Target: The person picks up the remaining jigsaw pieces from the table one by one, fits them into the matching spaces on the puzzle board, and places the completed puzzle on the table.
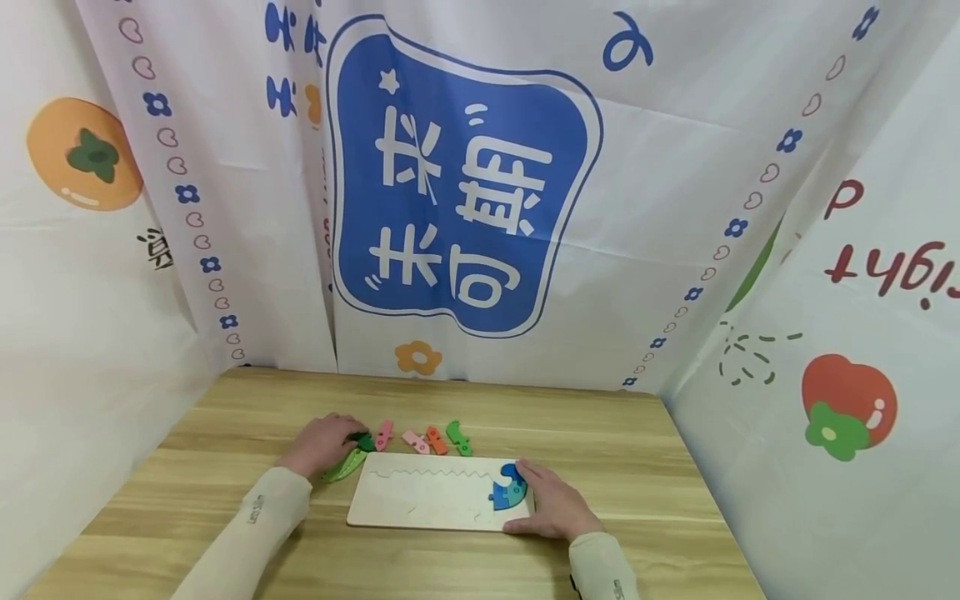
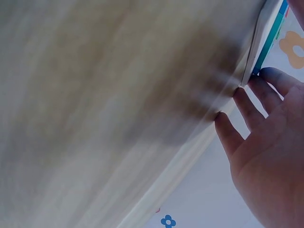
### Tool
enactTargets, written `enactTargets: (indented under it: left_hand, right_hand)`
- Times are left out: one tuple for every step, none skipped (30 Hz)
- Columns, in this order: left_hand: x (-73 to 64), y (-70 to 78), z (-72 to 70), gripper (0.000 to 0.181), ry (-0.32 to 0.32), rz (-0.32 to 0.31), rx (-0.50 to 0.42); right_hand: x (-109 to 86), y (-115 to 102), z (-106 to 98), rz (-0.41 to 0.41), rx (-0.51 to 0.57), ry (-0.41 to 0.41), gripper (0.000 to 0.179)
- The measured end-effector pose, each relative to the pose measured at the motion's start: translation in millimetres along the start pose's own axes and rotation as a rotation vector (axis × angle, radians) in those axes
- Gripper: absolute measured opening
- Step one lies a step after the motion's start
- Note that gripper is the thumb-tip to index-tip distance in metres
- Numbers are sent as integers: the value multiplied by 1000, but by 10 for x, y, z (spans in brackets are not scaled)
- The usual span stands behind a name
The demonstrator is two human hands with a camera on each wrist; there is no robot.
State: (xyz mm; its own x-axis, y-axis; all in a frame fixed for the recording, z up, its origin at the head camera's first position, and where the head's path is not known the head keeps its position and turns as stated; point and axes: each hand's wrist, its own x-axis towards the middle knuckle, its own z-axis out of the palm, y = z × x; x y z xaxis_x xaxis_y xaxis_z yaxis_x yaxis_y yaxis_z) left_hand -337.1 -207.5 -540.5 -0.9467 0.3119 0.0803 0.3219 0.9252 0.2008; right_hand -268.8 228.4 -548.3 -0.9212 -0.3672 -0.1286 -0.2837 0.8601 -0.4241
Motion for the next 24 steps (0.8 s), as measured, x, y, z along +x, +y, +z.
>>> enactTargets:
  left_hand:
    - [1,7,-6,25,11,4,14]
    - [0,15,-13,24,25,10,27]
    - [-2,21,-18,24,32,9,34]
    - [-3,24,-20,23,38,13,41]
    - [-4,26,-20,24,40,16,46]
    - [-2,29,-18,24,43,20,51]
    - [3,27,-8,25,42,24,54]
    - [4,27,-2,26,43,27,57]
    - [5,28,4,27,44,29,60]
    - [9,29,10,29,44,31,63]
    - [11,34,11,30,46,30,65]
    - [11,35,13,32,51,29,67]
    - [11,38,12,33,57,27,62]
    - [9,44,6,34,64,24,54]
    - [8,49,1,34,73,21,34]
    - [6,54,-7,35,81,15,10]
    - [1,62,-19,34,89,9,-18]
    - [-3,68,-30,33,94,5,-48]
    - [-6,78,-44,32,98,2,-80]
    - [-11,88,-57,31,99,-3,-111]
    - [-16,98,-68,30,103,-5,-142]
    - [-20,108,-78,29,106,-8,-173]
    - [-23,118,-84,28,112,-11,-207]
    - [-24,129,-91,26,122,-9,-244]
  right_hand:
    - [-3,-2,2,1,3,-1,113]
    - [-4,-3,5,2,5,1,113]
    - [-10,-9,6,2,8,2,113]
    - [-16,-14,4,1,10,3,112]
    - [-23,-21,1,1,11,4,112]
    - [-28,-27,-2,1,13,5,112]
    - [-33,-34,-5,0,15,5,111]
    - [-36,-38,-8,-2,18,7,111]
    - [-40,-44,-13,-4,20,8,111]
    - [-39,-44,-16,-4,21,9,111]
    - [-37,-44,-19,-5,18,9,111]
    - [-34,-42,-22,-5,15,8,111]
    - [-29,-38,-23,-6,12,7,111]
    - [-26,-32,-21,-7,7,8,111]
    - [-24,-27,-20,-7,2,9,112]
    - [-21,-24,-19,-8,-2,9,112]
    - [-20,-21,-18,-9,-4,8,112]
    - [-20,-18,-17,-10,-2,9,112]
    - [-18,-14,-13,-12,0,11,112]
    - [-17,-11,-10,-14,2,11,112]
    - [-19,-11,-10,-14,6,9,112]
    - [-20,-12,-11,-15,8,8,112]
    - [-21,-10,-10,-16,11,9,112]
    - [-21,-7,-9,-17,10,10,112]
